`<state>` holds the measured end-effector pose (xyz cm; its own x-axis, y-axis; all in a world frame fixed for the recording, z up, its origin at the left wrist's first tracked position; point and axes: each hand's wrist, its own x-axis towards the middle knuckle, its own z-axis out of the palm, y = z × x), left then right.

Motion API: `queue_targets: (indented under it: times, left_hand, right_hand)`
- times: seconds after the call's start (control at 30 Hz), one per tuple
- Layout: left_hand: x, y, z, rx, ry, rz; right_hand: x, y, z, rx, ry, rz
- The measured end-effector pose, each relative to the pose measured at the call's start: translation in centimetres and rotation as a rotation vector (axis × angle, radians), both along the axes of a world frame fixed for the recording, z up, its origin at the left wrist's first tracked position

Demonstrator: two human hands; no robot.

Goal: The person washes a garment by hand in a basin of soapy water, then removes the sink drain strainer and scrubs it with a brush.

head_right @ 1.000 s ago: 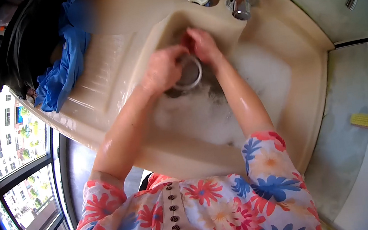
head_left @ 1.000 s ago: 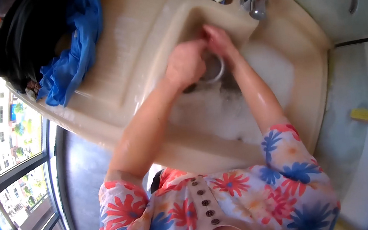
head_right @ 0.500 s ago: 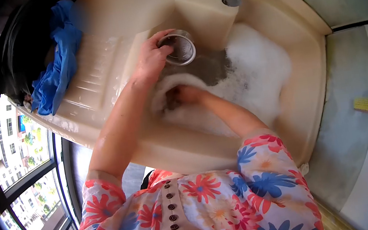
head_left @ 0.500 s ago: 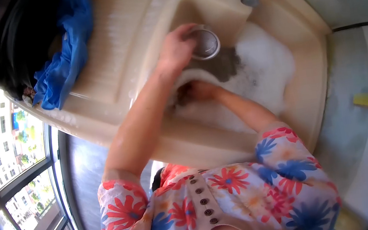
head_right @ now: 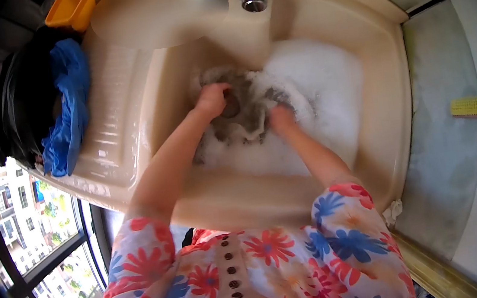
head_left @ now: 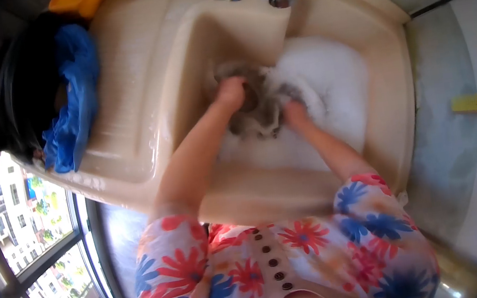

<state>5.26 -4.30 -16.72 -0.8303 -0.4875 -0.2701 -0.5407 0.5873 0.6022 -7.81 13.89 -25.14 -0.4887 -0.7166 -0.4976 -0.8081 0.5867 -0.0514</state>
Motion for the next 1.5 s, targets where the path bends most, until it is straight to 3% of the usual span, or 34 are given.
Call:
queue_targets:
  times: [0.03,0.1,0.13,0.2,0.23,0.27,0.3,0.37,0.4,0.5,0.6,0.63,0.73,0.77,0.83,0.93,0.97,1.03,1.17,1.23,1.27,1.33,1.4,1.47,1.5]
  left_hand:
    - [-0.1,-0.3,-1.5,-0.011,-0.085,0.092]
    - [0.3,-0.1,-3.7,-0.018,-0.261,0.278]
    - [0.0,0.5,-4.1,-0.023,-0.323,0.253]
    - [-0.6,1.1,-4.6,-0.049,-0.448,0.199]
    - [-1.0,1.6,-5.3,0.034,-0.296,0.125]
    - [-1.6,2.5,-5.9,0.121,-0.145,0.049]
    - [-2.3,3.2,-6.5,0.21,0.008,-0.027]
    - [-3.9,3.9,-4.0,0.75,0.023,0.198]
    - [-4.5,4.0,-2.9,1.015,0.034,0.323]
    - [-4.0,3.8,-1.7,1.485,0.072,0.289]
    - [-3.9,3.9,1.2,1.601,0.063,0.228]
    - [-3.7,3.8,1.2,1.689,0.066,0.234]
    - [-3.6,3.5,1.5,1.937,0.09,0.266]
    - [-3.8,3.3,1.7,1.983,0.033,0.27]
    - [-3.6,3.4,2.4,1.83,0.097,0.236]
    - [-3.0,2.8,1.2,1.682,0.122,0.228]
    - [-2.9,2.6,0.6,1.648,0.122,0.234]
    - [-3.1,3.0,0.9,1.56,0.103,0.254]
    - [-3.9,4.6,1.0,1.416,0.086,0.326]
    - [-3.8,5.1,2.3,1.356,0.106,0.38]
    - [-3.8,4.8,2.2,1.254,0.057,0.299]
    - [-3.7,3.9,1.3,1.047,-0.034,0.143]
    - [-3.4,3.5,0.5,1.018,0.033,0.189]
    - [-3.0,3.1,-0.9,0.999,0.064,0.294]
    - [-2.6,2.8,-2.1,0.959,0.041,0.392]
  right_hand:
    - [0.9,0.5,1.6,-0.054,-0.099,-0.047]
    - [-0.3,1.0,3.0,-0.035,-0.133,0.109]
    - [-0.8,1.3,3.1,-0.027,-0.154,0.186]
    - [-2.1,0.1,1.7,-0.13,-0.284,-0.277]
    - [-2.2,-0.4,1.2,-0.181,-0.348,-0.514]
    - [-1.2,-0.9,1.5,-0.497,-0.641,-0.584]
    - [-0.2,-1.6,1.9,-0.824,-0.924,-0.637]
    - [1.7,-3.6,5.9,-1.033,-1.167,-0.84]
    - [1.4,-3.7,7.0,-1.056,-1.247,-0.812]
    - [0.9,-4.3,10.3,-1.072,-1.424,-0.709]
    - [-0.5,-3.1,9.3,-0.823,-1.59,-0.833]
    - [-0.6,-3.0,8.2,-0.908,-1.416,-0.821]
    - [-1.7,-1.2,3.1,-0.747,-0.405,-0.046]
    - [-2.9,-0.1,1.5,-0.661,-0.302,-0.107]
    - [-5.2,1.5,0.1,-0.484,-0.093,-0.221]
    - [-4.2,1.3,0.1,-0.661,-0.85,-0.838]
    - [-3.0,0.3,4.6,-0.74,-1.016,-0.844]
    - [-0.7,-1.4,11.8,-0.858,-1.063,-0.72]
    - [0.9,-3.5,12.2,-0.969,-0.855,-0.391]
    - [0.2,-3.7,12.2,-0.887,-1.149,-0.551]
    - [0.0,-3.8,12.4,-0.839,-1.295,-0.63]
    - [0.1,-2.9,12.7,-0.754,-1.336,-0.783]
    - [-0.7,-2.0,11.1,-0.663,-1.349,-0.918]
    - [-4.6,-0.2,0.6,-0.506,-0.475,-0.324]
    - [-5.1,1.1,0.5,-0.468,-0.314,-0.404]
